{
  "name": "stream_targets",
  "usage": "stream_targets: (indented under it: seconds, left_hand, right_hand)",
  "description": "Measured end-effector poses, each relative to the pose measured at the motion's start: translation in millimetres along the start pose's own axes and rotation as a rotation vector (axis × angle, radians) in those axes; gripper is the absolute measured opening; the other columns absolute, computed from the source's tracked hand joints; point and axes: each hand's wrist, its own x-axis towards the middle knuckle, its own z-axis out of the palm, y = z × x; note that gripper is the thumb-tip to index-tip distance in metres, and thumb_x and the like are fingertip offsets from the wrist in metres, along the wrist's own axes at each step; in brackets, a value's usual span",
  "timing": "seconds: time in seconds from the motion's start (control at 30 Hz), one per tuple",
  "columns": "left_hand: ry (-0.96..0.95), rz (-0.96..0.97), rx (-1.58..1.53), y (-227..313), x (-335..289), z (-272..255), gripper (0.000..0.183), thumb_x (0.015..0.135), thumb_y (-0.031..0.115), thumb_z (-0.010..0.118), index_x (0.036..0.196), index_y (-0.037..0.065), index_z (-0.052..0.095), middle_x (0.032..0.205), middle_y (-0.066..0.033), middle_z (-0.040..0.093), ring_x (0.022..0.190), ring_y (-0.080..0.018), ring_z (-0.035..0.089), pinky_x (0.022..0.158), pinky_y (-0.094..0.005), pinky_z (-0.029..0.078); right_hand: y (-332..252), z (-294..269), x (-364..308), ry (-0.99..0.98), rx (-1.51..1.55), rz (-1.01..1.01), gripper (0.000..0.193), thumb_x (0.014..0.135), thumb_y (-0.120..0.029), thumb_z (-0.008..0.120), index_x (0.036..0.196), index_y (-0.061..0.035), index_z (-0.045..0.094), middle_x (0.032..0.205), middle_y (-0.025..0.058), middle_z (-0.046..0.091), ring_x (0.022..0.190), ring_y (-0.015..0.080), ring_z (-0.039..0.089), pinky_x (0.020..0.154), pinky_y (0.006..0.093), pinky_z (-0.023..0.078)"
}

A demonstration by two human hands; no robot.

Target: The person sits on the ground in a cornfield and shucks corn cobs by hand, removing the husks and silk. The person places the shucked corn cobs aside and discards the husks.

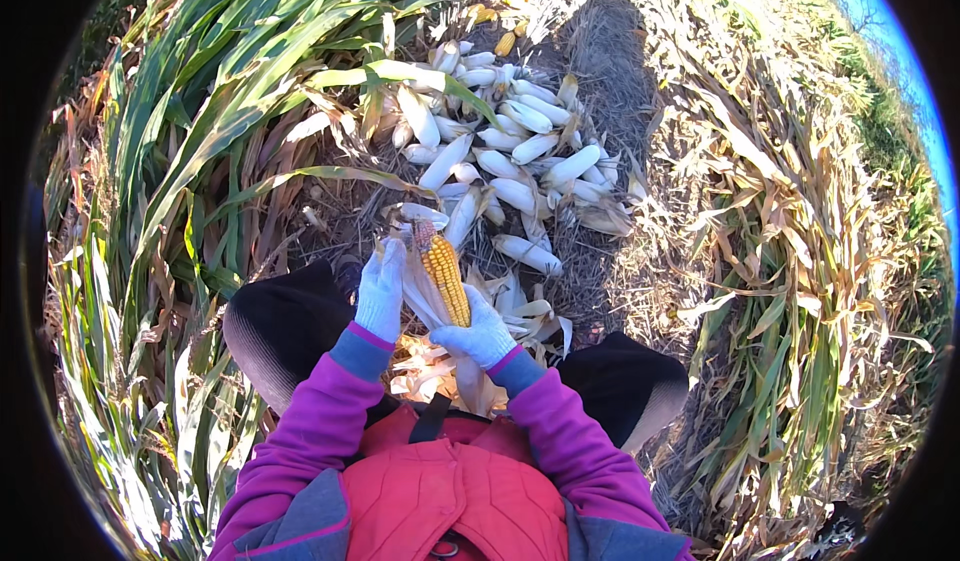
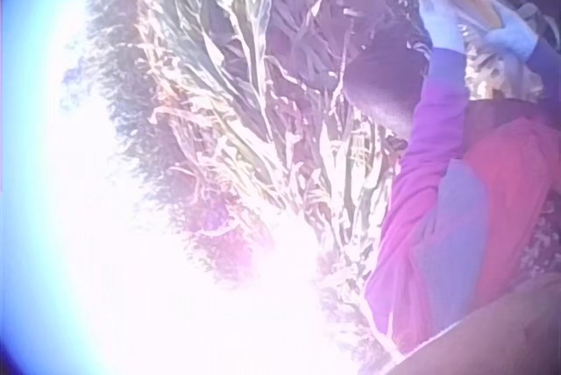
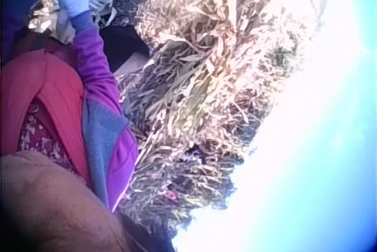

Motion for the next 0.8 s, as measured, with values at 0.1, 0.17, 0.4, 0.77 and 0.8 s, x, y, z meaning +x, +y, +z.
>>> stream_targets:
  seconds: [0.1, 0.17, 0.4, 0.77, 0.8]
  left_hand:
    - [-0.078, 0.119, 0.33, -2.1, 4.1, -3.3, 0.027, 0.102, 0.022, 0.057, 0.115, 0.0, 0.065, 0.1, -0.0028, 0.069, 0.085, -0.0082, 0.061, 0.076, -0.0245, 0.05]
    - [-0.076, 0.077, 0.266, 3.6, 1.2, -3.8, 0.027, 0.101, 0.022, 0.058, 0.115, -0.001, 0.066, 0.1, -0.0037, 0.069, 0.085, -0.0079, 0.061, 0.076, -0.0248, 0.05]
    - [0.138, -0.29, -0.217, 0.5, -12.6, 7.4, 0.031, 0.104, 0.03, 0.051, 0.1, 0.003, 0.066, 0.081, -0.0036, 0.063, 0.07, -0.013, 0.061, 0.065, -0.0272, 0.05]
    - [-0.217, -0.518, -0.092, 14.7, -64.0, 29.8, 0.029, 0.101, 0.029, 0.058, 0.092, 0.004, 0.066, 0.076, -0.0013, 0.062, 0.062, -0.0085, 0.057, 0.056, -0.0244, 0.046]
    - [-0.305, -0.565, -0.013, 17.2, -68.0, 21.3, 0.029, 0.101, 0.029, 0.057, 0.092, 0.003, 0.066, 0.076, -0.0011, 0.062, 0.062, -0.0077, 0.057, 0.056, -0.0238, 0.046]
  right_hand:
    - [-3.9, 4.8, -5.9, -0.037, 0.061, 0.012, 0.08, 0.069, -0.008, 0.08, 0.139, -0.0005, 0.041, 0.126, 0.0079, 0.055, 0.111, 0.0154, 0.055, 0.094, 0.0293, 0.048]
    - [-6.8, 8.8, -9.6, -0.052, 0.11, 0.022, 0.08, 0.07, -0.008, 0.079, 0.14, -0.0005, 0.04, 0.126, 0.0078, 0.055, 0.111, 0.0149, 0.054, 0.094, 0.0288, 0.047]
    - [28.8, -3.0, 1.6, -0.043, 0.368, 0.001, 0.075, 0.082, -0.015, 0.073, 0.146, -0.0012, 0.036, 0.132, 0.0099, 0.054, 0.114, 0.0177, 0.056, 0.096, 0.0325, 0.048]
    - [11.3, -40.1, 16.4, 0.017, 0.582, 0.009, 0.055, 0.092, -0.016, 0.063, 0.142, -0.0019, 0.042, 0.124, 0.0123, 0.06, 0.11, 0.0218, 0.062, 0.095, 0.0352, 0.052]
    - [6.6, -43.9, 18.3, 0.08, 0.521, 0.036, 0.053, 0.093, -0.015, 0.062, 0.14, -0.0017, 0.043, 0.12, 0.0125, 0.062, 0.106, 0.0218, 0.064, 0.093, 0.0349, 0.053]
